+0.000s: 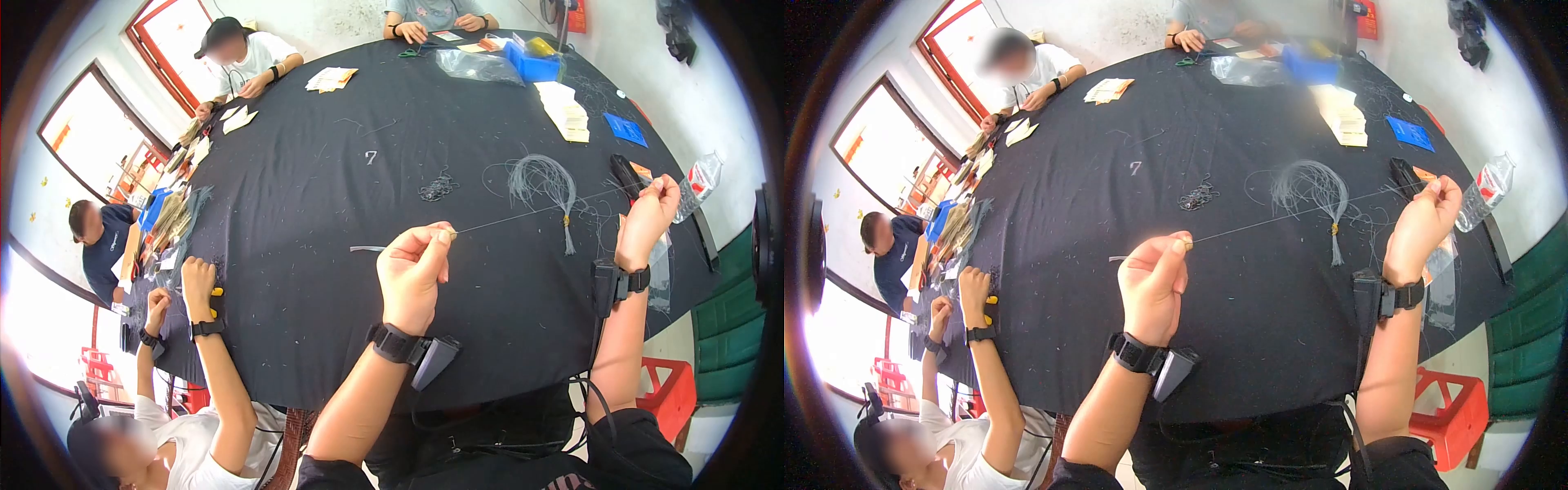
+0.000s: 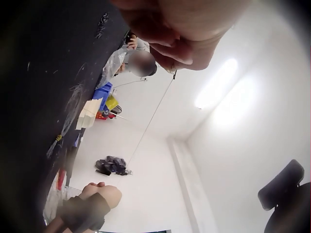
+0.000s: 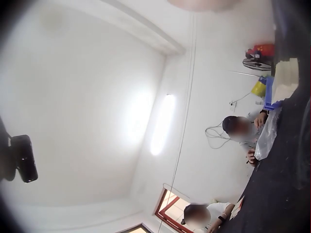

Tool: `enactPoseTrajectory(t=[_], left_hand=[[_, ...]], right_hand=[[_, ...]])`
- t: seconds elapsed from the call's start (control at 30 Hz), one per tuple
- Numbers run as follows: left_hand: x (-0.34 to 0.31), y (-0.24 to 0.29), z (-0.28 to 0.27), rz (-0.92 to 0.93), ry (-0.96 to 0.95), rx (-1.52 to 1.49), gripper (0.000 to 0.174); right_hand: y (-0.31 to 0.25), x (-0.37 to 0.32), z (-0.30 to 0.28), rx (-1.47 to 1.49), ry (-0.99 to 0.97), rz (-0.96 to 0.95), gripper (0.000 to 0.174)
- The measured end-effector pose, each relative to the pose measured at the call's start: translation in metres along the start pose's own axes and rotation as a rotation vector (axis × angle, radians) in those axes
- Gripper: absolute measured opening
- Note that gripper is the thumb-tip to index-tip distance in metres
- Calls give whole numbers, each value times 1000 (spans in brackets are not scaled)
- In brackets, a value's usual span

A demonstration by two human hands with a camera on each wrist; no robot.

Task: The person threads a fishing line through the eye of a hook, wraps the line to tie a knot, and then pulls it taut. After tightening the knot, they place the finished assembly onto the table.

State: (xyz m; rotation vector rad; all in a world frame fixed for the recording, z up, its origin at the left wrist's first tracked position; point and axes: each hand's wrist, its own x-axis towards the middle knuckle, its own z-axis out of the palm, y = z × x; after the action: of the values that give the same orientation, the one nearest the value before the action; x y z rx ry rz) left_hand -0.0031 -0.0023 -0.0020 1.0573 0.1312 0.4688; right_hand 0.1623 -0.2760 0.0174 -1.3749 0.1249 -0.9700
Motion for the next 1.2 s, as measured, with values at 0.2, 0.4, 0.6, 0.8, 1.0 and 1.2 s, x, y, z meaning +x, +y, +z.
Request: enactPoseTrajectory(t=[0.2,0.4,0.6,0.8,1.0,1.2], left_hand=[[-8,10,5,137,-13,236,4],[-10,8,7,349,-73,421,6],[-11,8,5,430,-149,509,7],[-12,7,5,379,-169,460,8],[-14,6,8,296,-159,373,8],[-14,6,8,293,-153,357,7]], right_hand=[[-5,-13,8,-339,-344,-220,27],[-58,-78,28,372,-1178,155,20],[-71,-120,25,395,-1494,534,9],[-65,-123,25,402,-1434,407,2],[-66,-119,23,366,-1414,340,3],[-65,-119,23,361,-1398,321,2]])
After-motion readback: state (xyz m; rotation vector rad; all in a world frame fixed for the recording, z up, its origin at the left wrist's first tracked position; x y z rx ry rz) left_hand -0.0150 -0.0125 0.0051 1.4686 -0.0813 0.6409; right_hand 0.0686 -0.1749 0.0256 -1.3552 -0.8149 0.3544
